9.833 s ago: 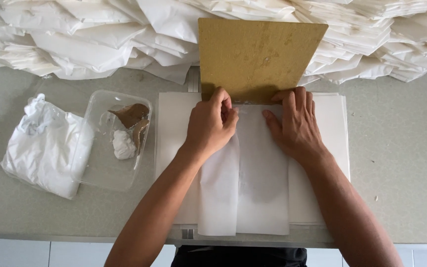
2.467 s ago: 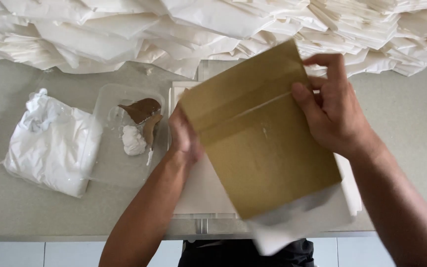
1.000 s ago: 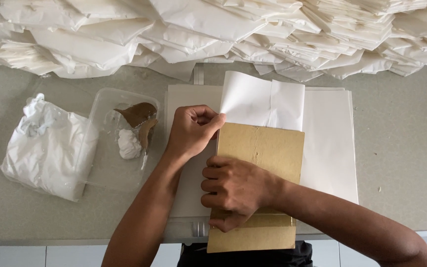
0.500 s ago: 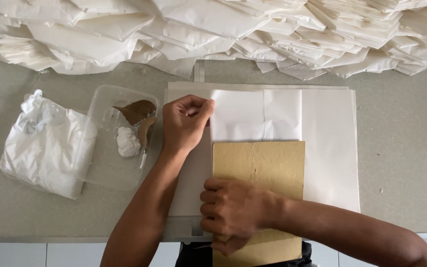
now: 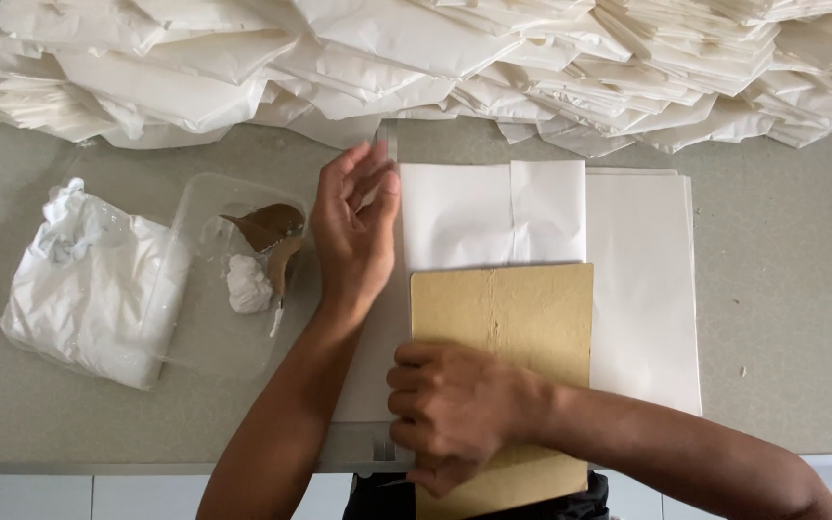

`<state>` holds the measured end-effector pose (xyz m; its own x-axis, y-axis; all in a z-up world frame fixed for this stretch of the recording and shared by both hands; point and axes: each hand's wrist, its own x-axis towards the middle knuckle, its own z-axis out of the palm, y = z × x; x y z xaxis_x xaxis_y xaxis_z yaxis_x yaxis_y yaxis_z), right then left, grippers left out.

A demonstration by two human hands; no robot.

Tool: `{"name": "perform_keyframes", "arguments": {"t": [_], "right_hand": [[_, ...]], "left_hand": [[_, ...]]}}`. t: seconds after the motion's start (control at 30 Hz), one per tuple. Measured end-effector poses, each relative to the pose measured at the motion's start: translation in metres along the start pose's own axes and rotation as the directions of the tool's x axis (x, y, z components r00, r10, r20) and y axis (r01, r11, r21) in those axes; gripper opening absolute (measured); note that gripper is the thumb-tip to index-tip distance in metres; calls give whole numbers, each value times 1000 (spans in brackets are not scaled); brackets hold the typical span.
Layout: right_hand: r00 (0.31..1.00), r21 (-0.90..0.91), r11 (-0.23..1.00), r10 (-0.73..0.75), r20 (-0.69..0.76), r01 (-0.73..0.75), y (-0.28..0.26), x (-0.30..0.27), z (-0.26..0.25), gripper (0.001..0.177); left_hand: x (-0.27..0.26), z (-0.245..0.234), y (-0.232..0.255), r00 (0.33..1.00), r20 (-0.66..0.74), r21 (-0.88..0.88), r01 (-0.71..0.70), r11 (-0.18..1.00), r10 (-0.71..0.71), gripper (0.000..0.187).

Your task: Applying glue to paper sheets and folding them around a template to assemble paper products.

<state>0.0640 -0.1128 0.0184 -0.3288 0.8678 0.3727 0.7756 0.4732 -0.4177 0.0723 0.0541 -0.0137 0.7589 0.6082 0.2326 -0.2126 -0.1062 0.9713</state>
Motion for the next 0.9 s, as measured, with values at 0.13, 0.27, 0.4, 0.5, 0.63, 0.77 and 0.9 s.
{"name": "perform_keyframes", "arguments": {"t": [0.13, 0.27, 0.4, 0.5, 0.63, 0.77, 0.9], "right_hand": [[1000, -21, 1000, 6, -25, -6, 13, 1, -2, 41], [982, -87, 994, 48, -185, -65, 12, 2, -28, 26], [857, -175, 927, 220, -466, -333, 29, -45, -29, 47], [709, -208, 753, 434, -556, -624, 38, -96, -34, 10], [436, -91, 484, 671, -600, -870, 43, -141, -36, 9], [324, 53, 415, 777, -540, -908, 37, -137, -54, 16], [268, 106, 352, 846, -460, -930, 40, -133, -60, 19]], "left_hand": [[-3, 0, 10, 988, 81, 177, -144, 974, 131, 54], [-5, 2, 20, 941, 145, 298, -337, 893, 306, 32], [-8, 11, -20, 867, 263, 378, -496, 782, 423, 19], [-22, 25, 12, 734, 553, 300, -617, 727, 394, 18], [-41, 39, 19, 579, 800, 363, -676, 642, 157, 36], [-50, 50, 11, 477, 879, 385, -713, 586, 3, 62], [-50, 54, 16, 445, 891, 420, -733, 535, -90, 71]]}}
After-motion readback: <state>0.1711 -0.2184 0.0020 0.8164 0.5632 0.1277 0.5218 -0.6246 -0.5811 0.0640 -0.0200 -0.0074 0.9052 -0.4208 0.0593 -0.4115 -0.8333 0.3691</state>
